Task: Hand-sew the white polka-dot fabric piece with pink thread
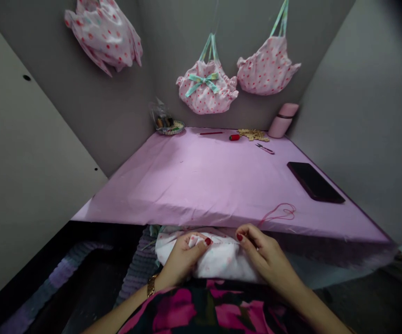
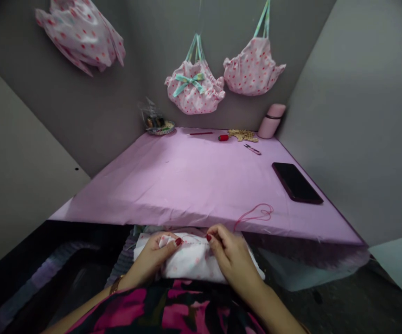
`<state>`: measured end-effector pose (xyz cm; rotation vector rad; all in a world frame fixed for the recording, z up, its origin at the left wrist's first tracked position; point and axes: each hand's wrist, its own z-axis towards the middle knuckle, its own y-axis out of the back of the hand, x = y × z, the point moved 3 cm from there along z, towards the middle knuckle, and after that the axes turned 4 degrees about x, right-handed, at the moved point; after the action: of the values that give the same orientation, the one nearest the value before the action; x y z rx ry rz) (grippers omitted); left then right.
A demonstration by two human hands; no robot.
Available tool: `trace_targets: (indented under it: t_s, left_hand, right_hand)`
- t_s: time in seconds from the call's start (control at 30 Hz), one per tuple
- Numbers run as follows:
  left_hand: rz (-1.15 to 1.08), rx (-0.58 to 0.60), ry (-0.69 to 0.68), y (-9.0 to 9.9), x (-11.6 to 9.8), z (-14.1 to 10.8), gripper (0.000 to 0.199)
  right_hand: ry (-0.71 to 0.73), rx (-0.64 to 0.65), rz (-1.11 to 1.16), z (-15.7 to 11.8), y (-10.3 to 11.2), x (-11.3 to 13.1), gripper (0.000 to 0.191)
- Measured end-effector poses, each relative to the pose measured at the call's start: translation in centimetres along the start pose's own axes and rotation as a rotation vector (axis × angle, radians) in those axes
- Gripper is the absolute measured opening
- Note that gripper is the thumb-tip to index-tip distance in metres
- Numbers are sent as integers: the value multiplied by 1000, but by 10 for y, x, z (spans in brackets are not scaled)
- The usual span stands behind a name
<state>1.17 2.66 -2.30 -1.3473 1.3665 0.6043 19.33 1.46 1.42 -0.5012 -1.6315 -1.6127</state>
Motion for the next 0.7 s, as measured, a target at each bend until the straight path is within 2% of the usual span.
trace_targets:
  t_s: [0.13, 0.3, 0.5, 0.7]
  left_hand:
    - [-1, 26, 9, -1, 1, -1, 29]
    - [36, -1, -1, -1, -3, -2, 31]
    - [28, 21, -14, -2, -3, -1, 27]
    - [30, 32, -13, 0, 0, -2, 26]
  right_hand:
    - [141, 42, 19, -1, -5, 24, 24]
    - [134, 146, 32, -1, -10, 26, 21]
    - [204, 44, -54, -4, -6, 26, 24]
    - [221, 64, -39, -4, -6, 29, 21]
